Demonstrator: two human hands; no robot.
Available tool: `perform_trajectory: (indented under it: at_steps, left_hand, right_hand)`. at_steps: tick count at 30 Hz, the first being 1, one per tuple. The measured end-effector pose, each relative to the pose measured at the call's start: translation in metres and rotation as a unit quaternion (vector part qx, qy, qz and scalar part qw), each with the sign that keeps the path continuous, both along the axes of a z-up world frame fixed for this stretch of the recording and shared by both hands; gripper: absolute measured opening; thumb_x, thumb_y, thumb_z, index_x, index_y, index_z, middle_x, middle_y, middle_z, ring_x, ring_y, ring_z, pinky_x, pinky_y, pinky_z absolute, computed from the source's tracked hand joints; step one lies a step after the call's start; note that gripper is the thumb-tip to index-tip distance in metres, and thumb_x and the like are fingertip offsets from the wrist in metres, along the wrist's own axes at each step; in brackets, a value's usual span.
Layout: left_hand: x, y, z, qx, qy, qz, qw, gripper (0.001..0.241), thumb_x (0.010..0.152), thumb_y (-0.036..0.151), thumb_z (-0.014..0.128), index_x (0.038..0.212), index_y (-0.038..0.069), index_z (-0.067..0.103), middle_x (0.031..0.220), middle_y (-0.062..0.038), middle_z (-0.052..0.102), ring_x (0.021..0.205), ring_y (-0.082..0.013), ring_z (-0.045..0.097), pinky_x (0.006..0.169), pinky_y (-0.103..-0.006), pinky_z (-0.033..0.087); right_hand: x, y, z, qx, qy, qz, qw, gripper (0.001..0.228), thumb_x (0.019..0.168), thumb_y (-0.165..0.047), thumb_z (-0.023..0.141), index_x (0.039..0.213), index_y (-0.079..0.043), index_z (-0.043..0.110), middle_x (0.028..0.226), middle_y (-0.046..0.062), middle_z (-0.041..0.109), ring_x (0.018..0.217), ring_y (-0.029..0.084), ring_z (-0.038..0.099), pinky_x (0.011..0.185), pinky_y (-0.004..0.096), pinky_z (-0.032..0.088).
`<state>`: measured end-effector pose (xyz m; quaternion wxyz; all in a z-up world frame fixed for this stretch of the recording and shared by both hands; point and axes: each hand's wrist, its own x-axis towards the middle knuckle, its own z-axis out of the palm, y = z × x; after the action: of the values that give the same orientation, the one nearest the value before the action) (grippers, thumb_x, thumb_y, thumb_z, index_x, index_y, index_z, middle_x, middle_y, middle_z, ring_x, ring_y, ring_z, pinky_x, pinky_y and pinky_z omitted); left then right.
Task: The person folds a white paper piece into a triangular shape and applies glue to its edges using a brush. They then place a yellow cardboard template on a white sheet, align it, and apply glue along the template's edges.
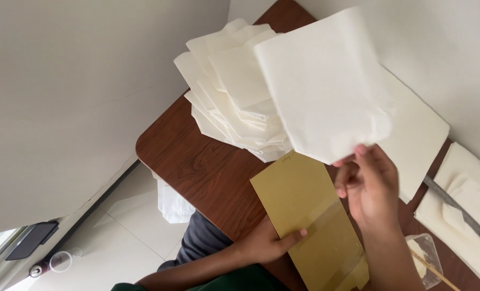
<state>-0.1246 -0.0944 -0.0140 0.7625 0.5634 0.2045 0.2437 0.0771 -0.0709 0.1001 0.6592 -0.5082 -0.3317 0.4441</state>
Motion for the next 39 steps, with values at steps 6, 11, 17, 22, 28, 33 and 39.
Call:
perform_trajectory:
  at_steps: [6,11,17,22,28,33,39]
  left_hand:
    - [0.000,0.003,0.000,0.035,-0.009,-0.001,0.999,0.051,0.104,0.047,0.049,0.136,0.008,0.053,0.135,-0.010,0.061,0.126,-0.0282,0.058,0.106,-0.0420,0.046]
    - [-0.002,0.002,-0.003,0.058,-0.010,0.018,0.998,0.047,0.105,0.046,0.049,0.131,0.008,0.056,0.128,-0.010,0.062,0.120,-0.0288,0.059,0.102,-0.0430,0.048]
    - [-0.002,0.006,0.000,0.062,0.006,0.022,0.998,0.046,0.105,0.046,0.047,0.131,0.009,0.058,0.128,-0.010,0.065,0.121,-0.0292,0.062,0.101,-0.0422,0.050]
    - [-0.007,0.005,0.005,0.057,-0.017,0.030,0.998,0.043,0.106,0.041,0.049,0.131,0.008,0.060,0.132,-0.009,0.066,0.125,-0.0263,0.062,0.106,-0.0394,0.049]
    - [-0.011,0.004,0.010,-0.057,-0.027,0.041,0.997,0.062,0.099,0.046,0.057,0.142,0.003,0.053,0.142,-0.014,0.062,0.134,-0.0294,0.060,0.111,-0.0410,0.051]
    - [-0.007,-0.007,-0.011,-0.005,-0.098,0.004,0.995,0.057,0.105,0.045,0.052,0.143,0.003,0.052,0.142,-0.013,0.061,0.133,-0.0294,0.059,0.111,-0.0432,0.051]
    - [0.020,0.031,0.034,0.260,-0.164,-0.122,0.944,0.069,0.112,0.055,0.017,0.138,0.003,0.054,0.116,-0.013,0.071,0.109,-0.0278,0.074,0.088,-0.0363,0.064]
  right_hand:
    - [-0.015,0.065,-0.002,-0.144,-0.019,-0.054,0.988,0.022,0.102,-0.028,0.065,0.085,-0.015,0.062,0.081,0.010,0.072,0.037,0.014,0.047,0.035,0.024,0.036]
    - [-0.017,0.090,-0.003,-0.222,-0.052,-0.042,0.973,0.028,0.101,-0.035,0.064,0.085,-0.013,0.059,0.079,0.005,0.067,0.037,0.013,0.043,0.037,0.023,0.031]
    - [-0.014,0.060,0.003,-0.256,-0.145,-0.048,0.955,0.047,0.104,-0.044,0.060,0.074,-0.008,0.051,0.059,0.008,0.052,0.047,0.017,0.045,0.039,0.028,0.038]
    - [0.012,-0.031,0.005,-0.271,-0.413,0.006,0.870,0.031,0.101,-0.033,0.057,0.104,-0.005,0.069,0.094,0.007,0.076,0.092,0.016,0.073,0.087,0.028,0.056]
    - [0.003,-0.134,0.008,-0.386,-0.336,-0.058,0.857,0.036,0.097,-0.025,0.055,0.126,-0.009,0.068,0.132,0.006,0.074,0.123,0.020,0.069,0.106,0.036,0.054]
    - [-0.009,-0.185,-0.012,-0.469,-0.261,-0.110,0.836,0.034,0.098,-0.031,0.058,0.120,-0.009,0.071,0.103,0.004,0.073,0.097,0.016,0.066,0.089,0.030,0.051]
    - [-0.016,-0.211,-0.035,-0.435,-0.117,-0.200,0.870,0.034,0.104,-0.041,0.054,0.093,-0.012,0.068,0.087,-0.002,0.059,0.086,0.011,0.052,0.081,0.027,0.038]
